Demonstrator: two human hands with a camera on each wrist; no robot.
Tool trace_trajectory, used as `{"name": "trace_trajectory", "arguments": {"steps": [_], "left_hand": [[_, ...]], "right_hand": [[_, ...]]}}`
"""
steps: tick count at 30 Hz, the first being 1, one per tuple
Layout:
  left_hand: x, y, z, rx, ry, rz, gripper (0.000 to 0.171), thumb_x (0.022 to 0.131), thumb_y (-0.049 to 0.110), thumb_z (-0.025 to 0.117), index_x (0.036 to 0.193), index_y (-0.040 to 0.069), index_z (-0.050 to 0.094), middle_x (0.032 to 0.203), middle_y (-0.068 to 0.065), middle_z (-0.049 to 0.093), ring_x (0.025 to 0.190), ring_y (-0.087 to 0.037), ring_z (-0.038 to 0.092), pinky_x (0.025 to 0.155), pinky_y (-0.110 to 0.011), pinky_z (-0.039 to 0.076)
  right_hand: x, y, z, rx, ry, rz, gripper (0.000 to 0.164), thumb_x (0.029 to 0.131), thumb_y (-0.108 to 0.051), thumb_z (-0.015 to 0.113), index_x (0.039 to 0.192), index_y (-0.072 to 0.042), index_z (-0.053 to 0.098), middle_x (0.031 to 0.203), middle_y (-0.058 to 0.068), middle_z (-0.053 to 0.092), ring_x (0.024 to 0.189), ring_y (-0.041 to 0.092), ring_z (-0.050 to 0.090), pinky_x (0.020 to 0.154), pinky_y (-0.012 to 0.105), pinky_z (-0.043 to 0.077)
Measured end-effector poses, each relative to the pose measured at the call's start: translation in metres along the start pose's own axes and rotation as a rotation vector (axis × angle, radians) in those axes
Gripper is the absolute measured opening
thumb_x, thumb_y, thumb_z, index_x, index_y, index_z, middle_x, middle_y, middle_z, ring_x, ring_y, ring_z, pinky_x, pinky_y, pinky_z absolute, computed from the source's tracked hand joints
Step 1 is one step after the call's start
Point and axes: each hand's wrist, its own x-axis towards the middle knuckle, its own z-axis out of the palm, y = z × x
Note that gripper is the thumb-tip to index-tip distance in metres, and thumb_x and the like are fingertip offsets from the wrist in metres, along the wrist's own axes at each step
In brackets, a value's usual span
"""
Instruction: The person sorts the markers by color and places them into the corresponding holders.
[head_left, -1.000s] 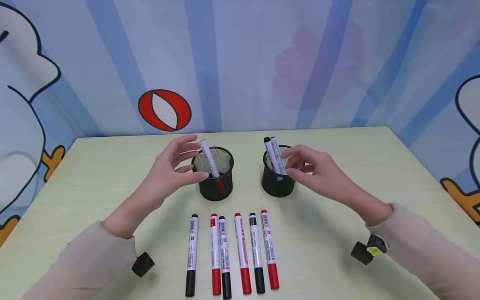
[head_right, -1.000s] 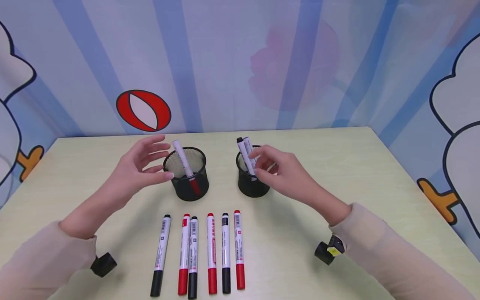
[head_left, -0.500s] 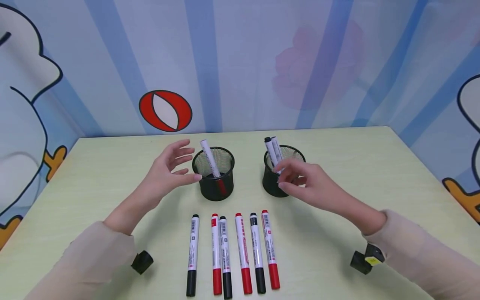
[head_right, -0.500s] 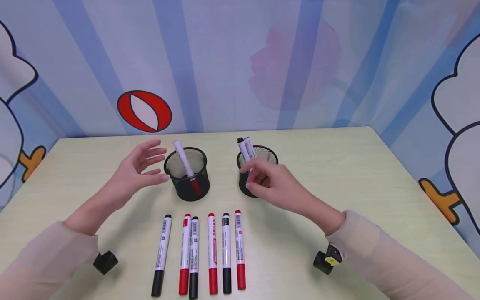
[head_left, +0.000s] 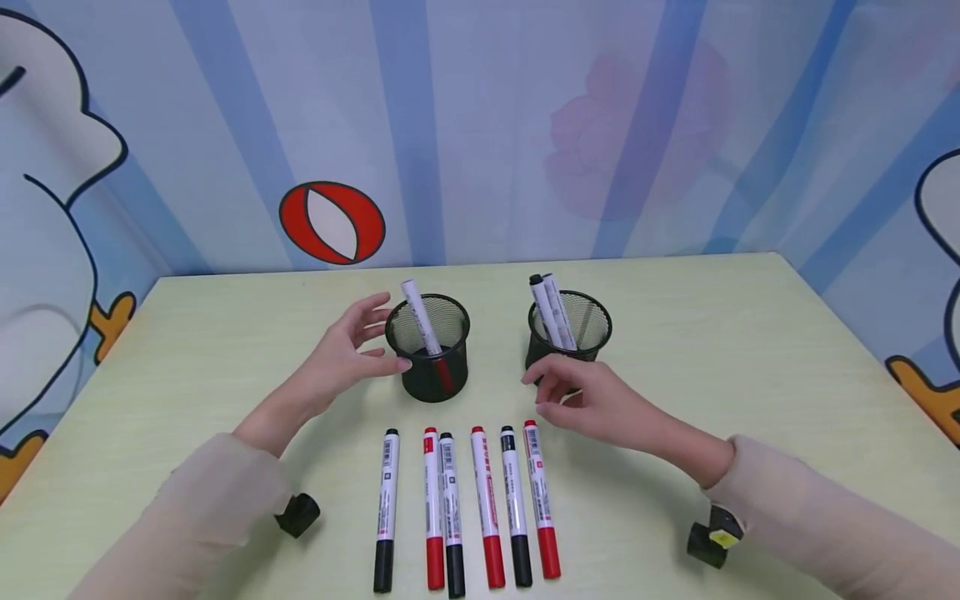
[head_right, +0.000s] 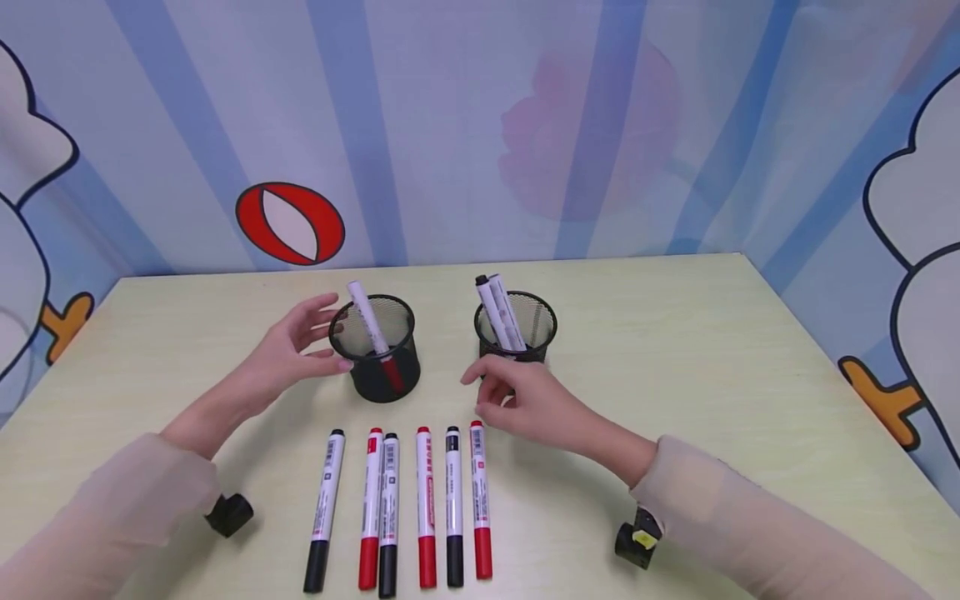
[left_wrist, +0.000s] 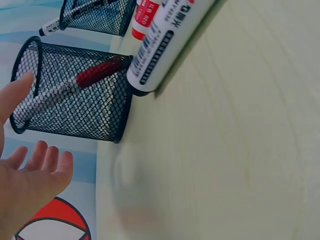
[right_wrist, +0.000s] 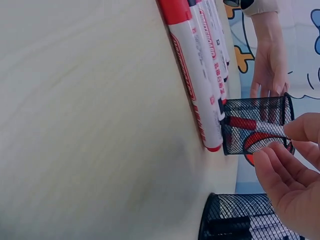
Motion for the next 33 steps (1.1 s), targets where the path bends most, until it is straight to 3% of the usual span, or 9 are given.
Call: {"name": "trace_trajectory", "arguments": {"steps": [8, 15, 19, 26, 33], "left_hand": [[0.005, -0.011, 0.004, -0.015, -0.03, 0.0, 0.083, 0.077, 0.008, 0.074, 0.145, 0.012, 0.026, 0.144, -0.012, 0.034, 0.133, -0.032, 0.029, 0.103, -0.051, 0.033], [0.009, -0.016, 0.009, -0.039, -0.074, 0.023, 0.08, 0.075, 0.008, 0.076, 0.142, 0.01, 0.031, 0.141, -0.012, 0.038, 0.131, -0.031, 0.03, 0.104, -0.054, 0.029], [0.01, -0.016, 0.012, -0.04, -0.086, 0.023, 0.08, 0.075, 0.009, 0.077, 0.141, 0.011, 0.032, 0.14, -0.01, 0.039, 0.131, -0.031, 0.03, 0.104, -0.056, 0.028], [0.008, -0.014, 0.014, -0.047, -0.087, 0.011, 0.081, 0.075, 0.008, 0.077, 0.142, 0.01, 0.03, 0.141, -0.01, 0.038, 0.132, -0.032, 0.029, 0.105, -0.056, 0.026], [0.009, -0.015, 0.015, -0.062, -0.09, 0.025, 0.083, 0.074, 0.008, 0.077, 0.142, 0.01, 0.029, 0.139, -0.01, 0.039, 0.132, -0.032, 0.028, 0.105, -0.054, 0.028]], "right_hand": [[0.005, 0.006, 0.014, -0.05, 0.022, 0.026, 0.026, 0.082, 0.001, 0.064, 0.107, -0.003, 0.058, 0.08, -0.002, 0.058, 0.073, 0.012, 0.056, 0.064, 0.027, 0.052], [0.004, 0.012, 0.025, -0.092, 0.068, 0.097, 0.028, 0.077, -0.002, 0.069, 0.103, -0.005, 0.059, 0.076, -0.002, 0.056, 0.066, 0.012, 0.053, 0.06, 0.023, 0.048], [0.003, 0.013, 0.029, -0.085, 0.096, 0.186, 0.029, 0.076, -0.006, 0.073, 0.101, -0.004, 0.059, 0.07, -0.001, 0.054, 0.059, 0.012, 0.05, 0.054, 0.024, 0.045], [0.002, 0.009, 0.034, -0.003, 0.063, 0.38, 0.032, 0.075, -0.012, 0.076, 0.102, -0.004, 0.06, 0.061, 0.002, 0.055, 0.051, 0.014, 0.05, 0.05, 0.025, 0.04], [0.002, 0.005, 0.039, 0.058, 0.067, 0.468, 0.033, 0.074, -0.011, 0.078, 0.101, -0.005, 0.059, 0.061, 0.004, 0.055, 0.049, 0.015, 0.051, 0.05, 0.026, 0.039]]}}
